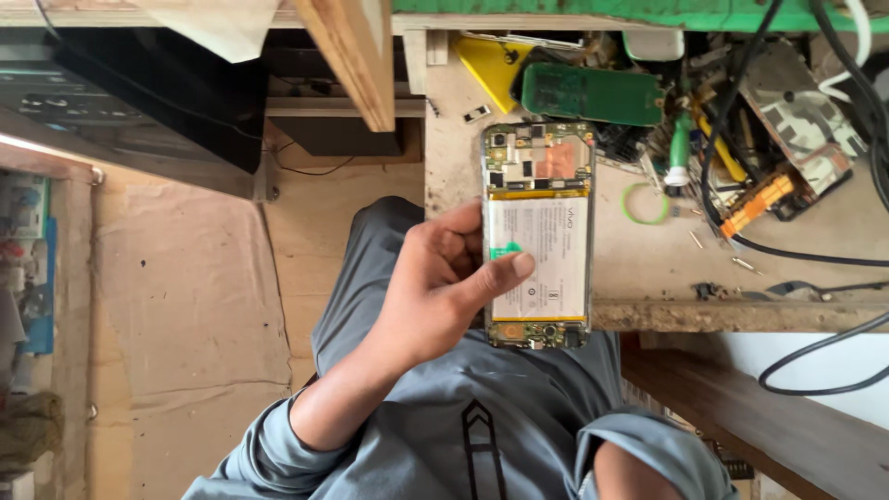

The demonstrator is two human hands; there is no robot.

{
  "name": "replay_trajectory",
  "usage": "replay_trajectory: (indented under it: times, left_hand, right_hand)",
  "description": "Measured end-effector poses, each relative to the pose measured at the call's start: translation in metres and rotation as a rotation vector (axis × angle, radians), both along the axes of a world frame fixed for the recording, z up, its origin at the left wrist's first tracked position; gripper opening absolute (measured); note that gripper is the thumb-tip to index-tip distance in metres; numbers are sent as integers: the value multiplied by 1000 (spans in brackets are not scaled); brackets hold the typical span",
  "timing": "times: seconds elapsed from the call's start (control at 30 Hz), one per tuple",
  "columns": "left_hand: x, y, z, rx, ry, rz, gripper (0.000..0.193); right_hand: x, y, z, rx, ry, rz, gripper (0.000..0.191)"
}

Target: The person removes the battery from a disassembled smartphone, detaches a ribbon cable, and then uses a screwdriver to unscrew components on the phone's internal frame. The battery is placed on the workbench.

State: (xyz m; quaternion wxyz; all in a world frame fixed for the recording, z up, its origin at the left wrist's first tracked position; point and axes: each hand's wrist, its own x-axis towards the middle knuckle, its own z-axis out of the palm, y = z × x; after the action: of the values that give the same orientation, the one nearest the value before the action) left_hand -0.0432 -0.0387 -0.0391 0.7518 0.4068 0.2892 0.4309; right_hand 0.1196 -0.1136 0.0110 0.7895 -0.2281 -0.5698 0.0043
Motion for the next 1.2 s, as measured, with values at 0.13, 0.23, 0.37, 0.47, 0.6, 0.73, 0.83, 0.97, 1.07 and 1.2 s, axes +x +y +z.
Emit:
replay_trajectory:
  times: [0.13, 0.23, 0.37, 0.47, 0.6, 0.73, 0.83, 0.97, 1.07, 1.2]
  left_hand:
    - [-10, -2, 1, -3, 35, -14, 37]
    - [-12, 0, 1, -7, -8, -8, 38]
    - [-12, 1, 1, 15, -12, 4, 37]
    - [-11, 2, 0, 24, 9, 13, 35]
    - [-11, 2, 0, 15, 8, 17, 35]
    - [-11, -1, 2, 37, 43, 29, 35]
    - [-12, -1, 4, -11, 117, 22, 37]
    - [-15, -3, 8, -40, 126, -36, 43]
    - [-18, -3, 11, 11, 81, -128, 50]
    - [-19, -3, 12, 119, 77, -162, 53]
  right_hand:
    - [-4, -1, -4, -241, 36, -9, 62]
    - [4, 3, -9, -677, 76, 31, 65]
    - [22, 10, -15, -1208, -8, 326, 69]
    - [27, 12, -21, -1359, 77, 572, 81]
    - [25, 10, -29, -1420, 203, 636, 86]
    - [22, 5, -32, -1407, 196, 589, 85]
    - [24, 4, -36, -1360, 229, 651, 86]
    - [31, 7, -40, -1269, 336, 800, 88]
    - [34, 9, -40, -1264, 366, 772, 90]
    - [28, 5, -39, -1271, 279, 629, 89]
